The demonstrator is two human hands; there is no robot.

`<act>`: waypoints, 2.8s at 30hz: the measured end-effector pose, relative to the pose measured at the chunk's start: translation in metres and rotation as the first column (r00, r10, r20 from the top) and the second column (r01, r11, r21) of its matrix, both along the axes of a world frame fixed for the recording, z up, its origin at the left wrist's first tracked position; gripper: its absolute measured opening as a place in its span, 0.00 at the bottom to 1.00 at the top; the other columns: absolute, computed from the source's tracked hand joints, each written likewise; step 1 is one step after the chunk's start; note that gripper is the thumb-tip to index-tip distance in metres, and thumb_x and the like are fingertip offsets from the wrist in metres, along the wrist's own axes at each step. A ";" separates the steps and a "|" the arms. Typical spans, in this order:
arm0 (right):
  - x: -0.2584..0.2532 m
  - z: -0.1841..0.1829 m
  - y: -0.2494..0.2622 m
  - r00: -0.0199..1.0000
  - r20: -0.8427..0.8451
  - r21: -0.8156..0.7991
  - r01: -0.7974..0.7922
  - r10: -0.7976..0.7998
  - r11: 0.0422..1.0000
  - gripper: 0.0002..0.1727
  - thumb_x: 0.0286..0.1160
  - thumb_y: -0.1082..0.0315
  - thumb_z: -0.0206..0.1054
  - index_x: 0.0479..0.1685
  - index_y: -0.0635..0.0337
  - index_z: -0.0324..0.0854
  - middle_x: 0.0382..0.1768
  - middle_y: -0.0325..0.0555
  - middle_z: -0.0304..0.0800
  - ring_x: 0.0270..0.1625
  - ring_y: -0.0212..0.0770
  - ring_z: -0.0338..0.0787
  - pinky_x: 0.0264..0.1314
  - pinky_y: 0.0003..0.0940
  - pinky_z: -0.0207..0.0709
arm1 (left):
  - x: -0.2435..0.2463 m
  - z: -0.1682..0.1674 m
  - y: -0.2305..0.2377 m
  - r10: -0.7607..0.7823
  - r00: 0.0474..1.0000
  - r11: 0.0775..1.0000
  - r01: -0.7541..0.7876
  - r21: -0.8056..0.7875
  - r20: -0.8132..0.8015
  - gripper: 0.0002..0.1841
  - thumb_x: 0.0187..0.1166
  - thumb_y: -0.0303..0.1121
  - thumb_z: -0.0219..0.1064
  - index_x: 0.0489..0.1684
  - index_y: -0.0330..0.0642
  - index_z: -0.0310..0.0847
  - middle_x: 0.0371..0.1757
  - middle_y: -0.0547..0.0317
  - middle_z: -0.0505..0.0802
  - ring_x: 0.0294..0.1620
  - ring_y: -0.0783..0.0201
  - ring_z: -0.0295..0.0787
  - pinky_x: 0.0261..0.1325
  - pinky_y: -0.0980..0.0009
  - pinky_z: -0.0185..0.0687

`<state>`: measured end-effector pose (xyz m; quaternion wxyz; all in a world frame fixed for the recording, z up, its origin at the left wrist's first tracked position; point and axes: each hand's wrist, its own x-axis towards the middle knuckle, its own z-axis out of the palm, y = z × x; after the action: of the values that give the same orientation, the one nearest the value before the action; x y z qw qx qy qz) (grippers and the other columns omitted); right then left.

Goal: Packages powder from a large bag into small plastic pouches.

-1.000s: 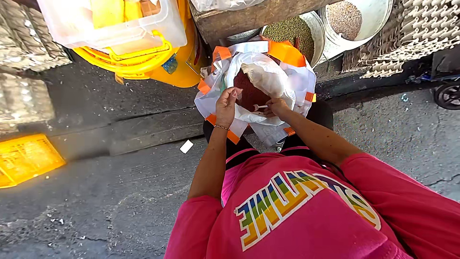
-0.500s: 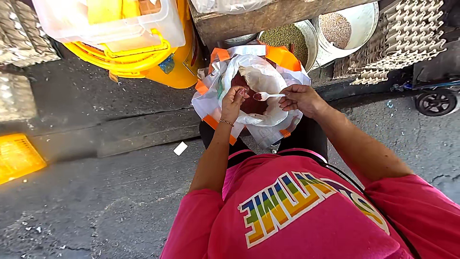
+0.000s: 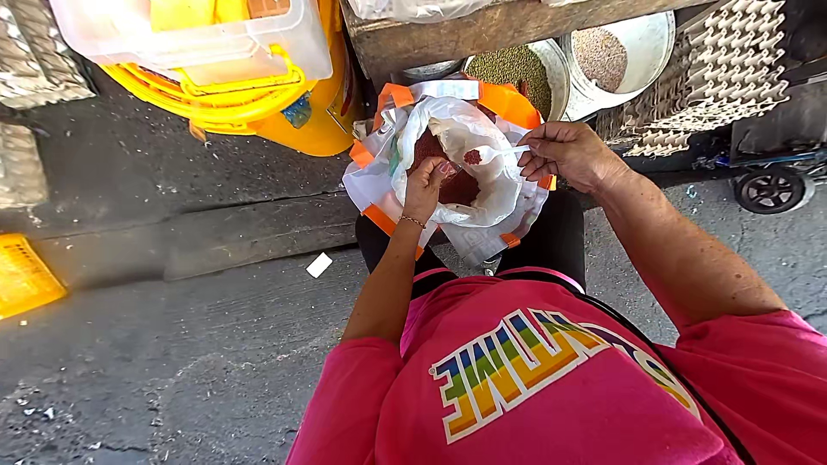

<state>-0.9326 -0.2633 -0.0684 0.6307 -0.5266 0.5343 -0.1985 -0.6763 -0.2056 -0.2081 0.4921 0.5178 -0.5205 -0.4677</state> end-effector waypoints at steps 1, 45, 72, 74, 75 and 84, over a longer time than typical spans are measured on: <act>0.000 0.000 -0.001 1.000 -0.003 -0.001 -0.010 0.010 1.000 0.11 0.91 0.71 0.52 0.52 0.62 0.81 0.33 0.41 0.93 0.32 0.35 0.95 0.40 0.32 0.93 | 0.000 0.000 0.001 0.002 1.000 1.000 -0.002 -0.005 0.002 0.13 0.89 0.30 0.57 0.50 0.29 0.84 0.43 0.53 0.92 0.44 0.71 0.88 0.55 0.71 0.84; 0.039 0.045 0.017 0.807 -0.566 -0.464 -0.480 0.167 0.744 0.15 0.91 0.66 0.55 0.59 0.62 0.85 0.41 0.50 0.95 0.39 0.43 0.96 0.49 0.44 0.90 | 0.001 0.007 0.005 0.043 0.998 0.999 -0.042 0.025 -0.044 0.11 0.87 0.30 0.61 0.50 0.31 0.86 0.44 0.57 0.92 0.44 0.75 0.87 0.52 0.75 0.83; 0.081 0.100 0.034 0.927 -0.374 -0.775 -0.323 0.017 0.544 0.15 0.86 0.60 0.62 0.44 0.64 0.87 0.37 0.51 0.91 0.41 0.46 0.90 0.50 0.47 0.82 | -0.012 0.132 0.032 -0.241 0.948 0.970 0.225 -0.098 -0.207 0.24 0.96 0.41 0.37 0.68 0.32 0.73 0.55 0.54 0.93 0.57 0.63 0.91 0.69 0.61 0.84; 0.074 0.116 0.030 0.936 -0.350 -0.802 -0.277 -0.041 0.529 0.15 0.87 0.60 0.62 0.45 0.63 0.88 0.37 0.49 0.91 0.41 0.42 0.90 0.51 0.43 0.82 | -0.017 0.130 0.040 -0.284 0.943 0.958 0.273 -0.084 -0.172 0.27 0.96 0.42 0.34 0.69 0.30 0.73 0.55 0.51 0.93 0.59 0.61 0.91 0.70 0.59 0.83; 0.070 0.123 0.028 0.936 -0.345 -0.812 -0.262 -0.066 0.522 0.15 0.87 0.59 0.61 0.46 0.62 0.88 0.38 0.48 0.91 0.40 0.40 0.90 0.51 0.41 0.82 | -0.019 0.129 0.045 -0.293 0.942 0.956 0.285 -0.074 -0.161 0.27 0.96 0.42 0.35 0.69 0.31 0.74 0.54 0.52 0.93 0.58 0.62 0.91 0.69 0.59 0.83; 0.041 0.154 0.029 0.940 -0.290 -0.861 -0.175 -0.178 0.477 0.16 0.87 0.57 0.62 0.41 0.60 0.86 0.31 0.39 0.85 0.34 0.30 0.81 0.45 0.30 0.76 | -0.031 0.134 0.093 -0.377 0.909 0.924 0.381 -0.012 -0.176 0.16 0.87 0.25 0.58 0.69 0.28 0.74 0.58 0.50 0.92 0.57 0.63 0.91 0.65 0.65 0.86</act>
<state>-0.8915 -0.2346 0.0860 0.1693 -0.7995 0.4578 -0.3500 -0.7073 -0.1128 -0.0741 0.4300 0.3692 -0.5604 -0.6039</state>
